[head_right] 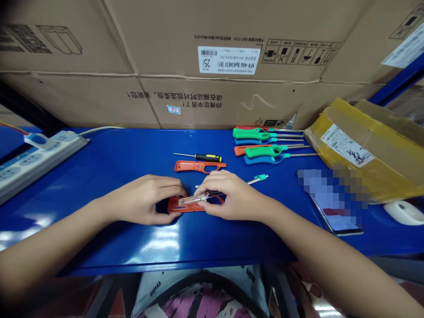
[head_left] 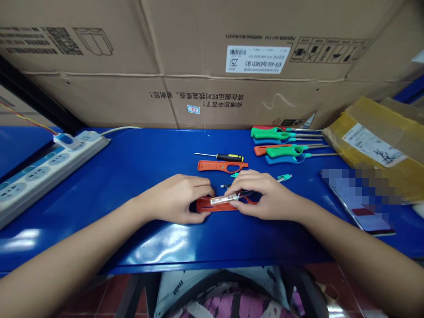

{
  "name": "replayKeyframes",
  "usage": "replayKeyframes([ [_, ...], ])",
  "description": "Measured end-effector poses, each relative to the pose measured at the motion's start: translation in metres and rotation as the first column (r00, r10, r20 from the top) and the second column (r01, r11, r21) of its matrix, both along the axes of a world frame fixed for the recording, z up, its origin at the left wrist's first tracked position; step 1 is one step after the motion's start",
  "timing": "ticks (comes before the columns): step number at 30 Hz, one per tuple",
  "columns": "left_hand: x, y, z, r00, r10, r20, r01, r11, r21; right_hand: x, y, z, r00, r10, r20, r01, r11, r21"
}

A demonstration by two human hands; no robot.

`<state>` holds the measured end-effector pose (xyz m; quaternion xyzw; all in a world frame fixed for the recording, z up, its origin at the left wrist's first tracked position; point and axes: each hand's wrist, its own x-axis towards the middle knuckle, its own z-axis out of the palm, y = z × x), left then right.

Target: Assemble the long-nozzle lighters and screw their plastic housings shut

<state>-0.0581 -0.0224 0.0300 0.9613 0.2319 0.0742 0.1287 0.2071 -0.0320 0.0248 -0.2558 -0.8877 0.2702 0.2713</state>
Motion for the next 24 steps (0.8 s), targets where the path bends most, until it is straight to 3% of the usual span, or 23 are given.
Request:
replayKeyframes([
  [9, 0.006, -0.001, -0.018, 0.991, 0.025, 0.132, -0.016, 0.998, -0.066, -0.009, -0.001, -0.021, 0.998, -0.018, 0.066, 0.012, 0.996, 0.084],
  [14, 0.007, -0.001, -0.019, 0.991, 0.035, 0.130, -0.026, 0.997, -0.071, -0.009, 0.000, -0.021, 0.999, -0.031, 0.015, 0.030, 0.997, 0.068],
  [24, 0.010, 0.000, -0.020, 0.989, 0.033, 0.146, -0.021, 0.997, -0.079, -0.016, -0.002, -0.023, 0.990, -0.028, 0.136, 0.017, 0.996, 0.084],
])
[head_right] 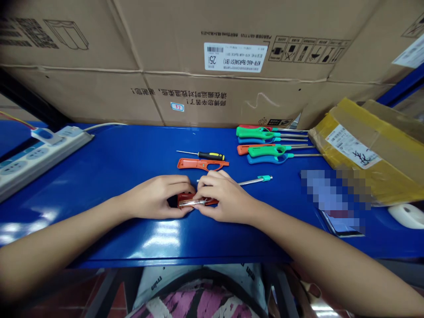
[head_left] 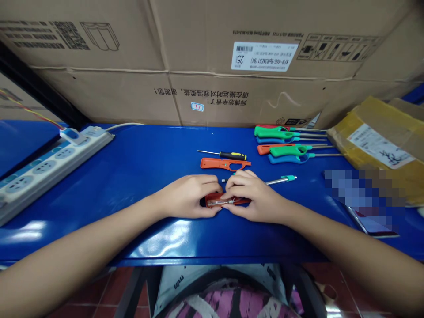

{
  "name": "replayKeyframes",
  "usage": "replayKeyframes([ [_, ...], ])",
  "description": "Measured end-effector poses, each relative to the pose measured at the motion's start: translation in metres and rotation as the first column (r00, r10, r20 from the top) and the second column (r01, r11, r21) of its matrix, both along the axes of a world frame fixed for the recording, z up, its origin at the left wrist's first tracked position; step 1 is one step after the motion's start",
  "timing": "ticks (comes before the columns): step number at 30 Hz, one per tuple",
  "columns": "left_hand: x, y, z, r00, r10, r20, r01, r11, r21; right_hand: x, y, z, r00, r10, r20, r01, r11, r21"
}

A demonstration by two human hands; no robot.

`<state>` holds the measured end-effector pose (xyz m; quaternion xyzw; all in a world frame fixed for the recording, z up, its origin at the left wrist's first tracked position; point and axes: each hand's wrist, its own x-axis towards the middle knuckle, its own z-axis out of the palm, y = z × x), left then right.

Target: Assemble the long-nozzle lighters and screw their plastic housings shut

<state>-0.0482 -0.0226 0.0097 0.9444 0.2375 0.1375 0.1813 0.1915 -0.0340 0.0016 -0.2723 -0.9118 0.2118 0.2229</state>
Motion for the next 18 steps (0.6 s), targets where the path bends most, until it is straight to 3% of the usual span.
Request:
replayKeyframes([
  [9, 0.000, -0.002, 0.007, 0.998, 0.037, 0.045, -0.031, 0.991, -0.131, 0.003, 0.002, 0.001, 0.999, -0.043, 0.031, 0.045, 0.998, -0.035],
  [18, 0.000, -0.001, 0.007, 0.999, 0.047, -0.015, -0.049, 0.991, -0.124, 0.008, 0.006, 0.007, 0.994, -0.092, 0.054, 0.095, 0.993, -0.064],
])
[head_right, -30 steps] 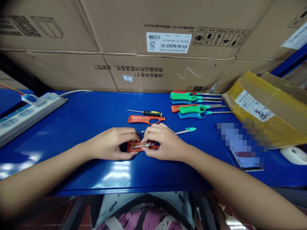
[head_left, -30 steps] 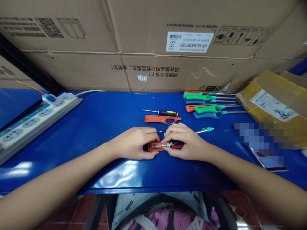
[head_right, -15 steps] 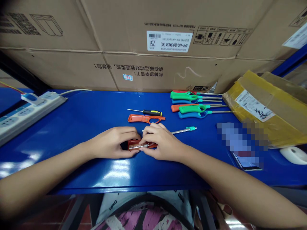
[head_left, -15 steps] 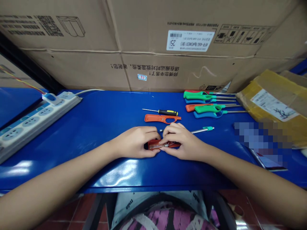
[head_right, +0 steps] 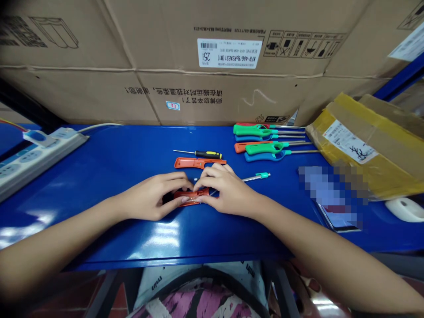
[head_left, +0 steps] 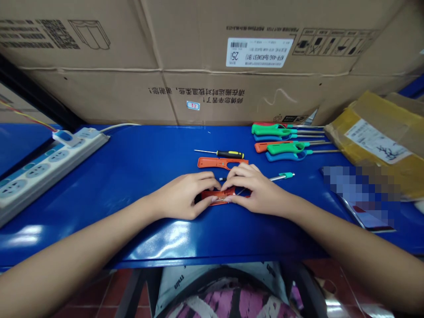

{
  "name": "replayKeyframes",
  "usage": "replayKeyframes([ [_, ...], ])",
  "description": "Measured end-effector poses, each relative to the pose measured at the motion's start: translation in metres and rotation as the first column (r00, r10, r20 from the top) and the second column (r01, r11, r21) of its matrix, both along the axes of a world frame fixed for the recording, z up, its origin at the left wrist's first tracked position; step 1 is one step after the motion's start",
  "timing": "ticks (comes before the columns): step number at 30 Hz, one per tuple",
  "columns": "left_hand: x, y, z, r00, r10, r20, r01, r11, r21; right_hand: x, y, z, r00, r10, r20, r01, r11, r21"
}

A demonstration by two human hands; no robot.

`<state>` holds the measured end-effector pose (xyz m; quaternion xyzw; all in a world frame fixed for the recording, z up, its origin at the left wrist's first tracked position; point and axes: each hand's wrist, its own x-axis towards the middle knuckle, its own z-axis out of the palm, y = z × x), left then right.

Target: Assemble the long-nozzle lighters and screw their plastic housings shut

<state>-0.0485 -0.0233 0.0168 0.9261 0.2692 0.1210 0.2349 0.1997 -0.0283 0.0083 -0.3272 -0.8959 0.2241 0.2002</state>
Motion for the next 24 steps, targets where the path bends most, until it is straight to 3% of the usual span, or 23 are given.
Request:
replayKeyframes([
  [4, -0.004, 0.001, 0.006, 0.999, 0.010, -0.046, -0.009, 1.000, 0.016, 0.002, 0.004, 0.003, 0.999, -0.042, -0.017, 0.043, 0.999, 0.022],
  [7, -0.009, 0.004, 0.010, 0.995, 0.016, -0.094, -0.008, 0.997, 0.079, 0.022, 0.014, 0.015, 0.997, -0.081, -0.021, 0.082, 0.995, 0.060],
  [11, -0.012, 0.010, 0.005, 0.995, 0.076, -0.065, -0.062, 0.980, 0.189, 0.064, 0.025, 0.034, 0.980, -0.063, 0.186, 0.073, 0.996, -0.048],
  [14, -0.011, 0.012, 0.001, 0.997, 0.074, -0.009, -0.070, 0.971, 0.227, 0.080, 0.028, 0.038, 0.960, -0.073, 0.270, 0.117, 0.982, -0.150],
  [21, -0.012, 0.015, -0.002, 0.999, -0.039, 0.021, 0.033, 0.970, 0.243, 0.063, 0.027, 0.029, 0.960, 0.000, 0.281, 0.048, 0.985, -0.163],
  [24, -0.014, 0.018, -0.004, 0.998, -0.037, 0.046, 0.025, 0.972, 0.234, 0.063, 0.024, 0.033, 0.954, -0.021, 0.299, 0.089, 0.972, -0.217],
])
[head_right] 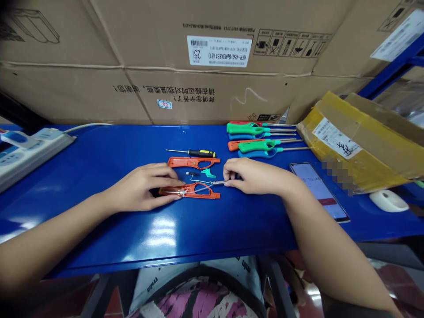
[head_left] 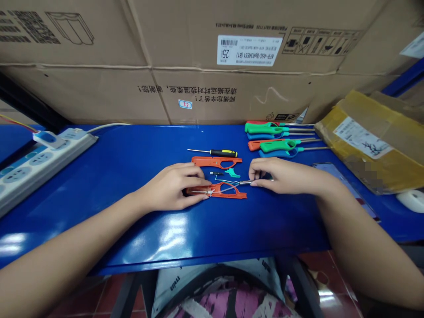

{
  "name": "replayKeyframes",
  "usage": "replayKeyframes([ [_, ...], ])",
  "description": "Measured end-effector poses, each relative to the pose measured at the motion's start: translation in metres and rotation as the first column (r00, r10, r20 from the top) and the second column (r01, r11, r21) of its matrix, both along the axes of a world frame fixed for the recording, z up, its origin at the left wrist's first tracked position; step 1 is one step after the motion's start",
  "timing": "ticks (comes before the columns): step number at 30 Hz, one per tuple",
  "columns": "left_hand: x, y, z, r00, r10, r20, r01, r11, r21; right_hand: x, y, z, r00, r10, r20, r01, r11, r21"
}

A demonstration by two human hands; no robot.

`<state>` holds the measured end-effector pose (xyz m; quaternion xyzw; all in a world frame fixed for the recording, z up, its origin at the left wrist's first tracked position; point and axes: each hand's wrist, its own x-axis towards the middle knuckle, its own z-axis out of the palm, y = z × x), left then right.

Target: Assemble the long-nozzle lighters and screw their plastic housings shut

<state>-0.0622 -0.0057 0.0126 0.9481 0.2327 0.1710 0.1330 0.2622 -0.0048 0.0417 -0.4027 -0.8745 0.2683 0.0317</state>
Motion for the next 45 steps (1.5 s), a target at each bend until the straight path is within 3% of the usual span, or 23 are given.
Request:
replayKeyframes([
  [4, -0.001, 0.001, -0.001, 0.999, 0.034, 0.017, -0.034, 0.999, 0.002, 0.000, -0.003, 0.006, 0.999, -0.023, -0.030, 0.019, 0.993, -0.118],
  [9, 0.000, 0.000, 0.000, 0.999, 0.049, 0.011, -0.049, 0.999, -0.001, -0.004, -0.003, 0.005, 0.997, 0.052, -0.051, -0.056, 0.996, -0.076],
  [16, 0.000, 0.000, -0.001, 0.998, 0.057, 0.007, -0.057, 0.998, 0.006, -0.003, -0.002, 0.005, 0.999, 0.041, -0.017, -0.041, 0.999, -0.024],
  [21, 0.000, -0.002, 0.000, 0.998, 0.068, 0.002, -0.068, 0.998, 0.004, -0.004, -0.002, 0.004, 0.998, 0.066, -0.006, -0.065, 0.995, 0.069],
  [26, 0.004, -0.005, 0.000, 0.997, 0.068, 0.038, -0.067, 0.997, -0.030, -0.029, -0.005, -0.014, 0.972, 0.044, -0.229, 0.036, 0.942, 0.334],
  [29, 0.008, -0.008, -0.003, 0.995, 0.071, 0.070, -0.067, 0.996, -0.060, -0.046, -0.007, -0.029, 0.958, 0.086, -0.275, 0.024, 0.927, 0.374],
  [33, 0.011, -0.010, -0.008, 0.990, 0.091, 0.103, -0.082, 0.993, -0.090, -0.054, -0.007, -0.039, 0.966, 0.107, -0.235, -0.018, 0.936, 0.352],
  [37, 0.013, -0.012, -0.010, 0.985, 0.128, 0.117, -0.113, 0.986, -0.123, -0.049, -0.006, -0.038, 0.952, 0.135, -0.276, -0.023, 0.927, 0.374],
  [45, 0.013, -0.012, -0.012, 0.985, 0.102, 0.138, -0.088, 0.991, -0.104, -0.048, -0.012, -0.032, 0.969, 0.235, -0.081, -0.152, 0.818, 0.555],
])
